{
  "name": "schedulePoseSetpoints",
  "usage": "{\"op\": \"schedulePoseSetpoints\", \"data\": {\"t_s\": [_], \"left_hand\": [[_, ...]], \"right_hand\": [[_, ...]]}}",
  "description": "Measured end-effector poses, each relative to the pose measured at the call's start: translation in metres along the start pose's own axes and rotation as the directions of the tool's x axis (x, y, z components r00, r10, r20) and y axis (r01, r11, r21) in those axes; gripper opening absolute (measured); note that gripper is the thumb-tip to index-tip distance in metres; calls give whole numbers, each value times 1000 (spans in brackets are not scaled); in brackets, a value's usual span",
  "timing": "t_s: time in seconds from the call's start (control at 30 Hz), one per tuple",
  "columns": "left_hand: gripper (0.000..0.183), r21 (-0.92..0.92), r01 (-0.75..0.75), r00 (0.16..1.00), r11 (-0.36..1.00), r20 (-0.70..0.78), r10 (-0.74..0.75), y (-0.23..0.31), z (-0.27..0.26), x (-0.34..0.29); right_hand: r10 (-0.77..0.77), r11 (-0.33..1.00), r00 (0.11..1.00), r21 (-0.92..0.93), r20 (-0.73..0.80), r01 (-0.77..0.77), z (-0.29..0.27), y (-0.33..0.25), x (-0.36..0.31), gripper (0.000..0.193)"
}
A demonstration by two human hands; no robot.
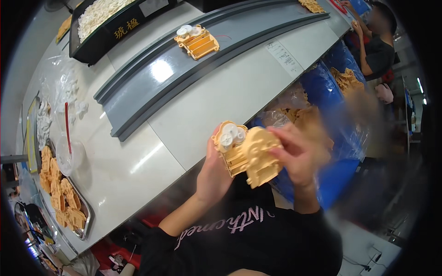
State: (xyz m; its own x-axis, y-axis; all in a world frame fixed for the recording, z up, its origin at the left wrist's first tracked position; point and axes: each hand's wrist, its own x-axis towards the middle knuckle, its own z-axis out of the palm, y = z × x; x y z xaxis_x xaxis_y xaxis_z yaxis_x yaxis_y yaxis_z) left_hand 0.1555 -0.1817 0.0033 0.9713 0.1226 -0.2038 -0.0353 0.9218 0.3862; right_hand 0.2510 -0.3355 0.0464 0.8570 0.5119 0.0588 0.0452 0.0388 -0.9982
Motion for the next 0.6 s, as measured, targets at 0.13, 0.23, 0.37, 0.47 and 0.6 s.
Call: {"op": "schedulePoseSetpoints", "data": {"t_s": [0.13,0.23,0.37,0.47,0.6], "left_hand": [[52,60,-59,997,996,51,56,-1,6,-4],[55,68,-71,997,995,38,68,-1,4,-10],[57,55,-138,990,989,42,135,-8,-3,-11],[62,159,-134,985,978,-83,149,-7,-1,-12],[63,163,-188,979,969,-55,199,-6,-9,-14]], "right_hand": [[-16,1000,1000,-7,-6,16,27,8,7,35],[-47,994,999,-102,-9,46,33,14,5,34],[-95,970,994,-229,-54,80,41,16,0,27],[-121,946,992,-307,-34,104,43,17,-3,26],[-110,964,992,-250,-58,92,53,15,4,29]]}}
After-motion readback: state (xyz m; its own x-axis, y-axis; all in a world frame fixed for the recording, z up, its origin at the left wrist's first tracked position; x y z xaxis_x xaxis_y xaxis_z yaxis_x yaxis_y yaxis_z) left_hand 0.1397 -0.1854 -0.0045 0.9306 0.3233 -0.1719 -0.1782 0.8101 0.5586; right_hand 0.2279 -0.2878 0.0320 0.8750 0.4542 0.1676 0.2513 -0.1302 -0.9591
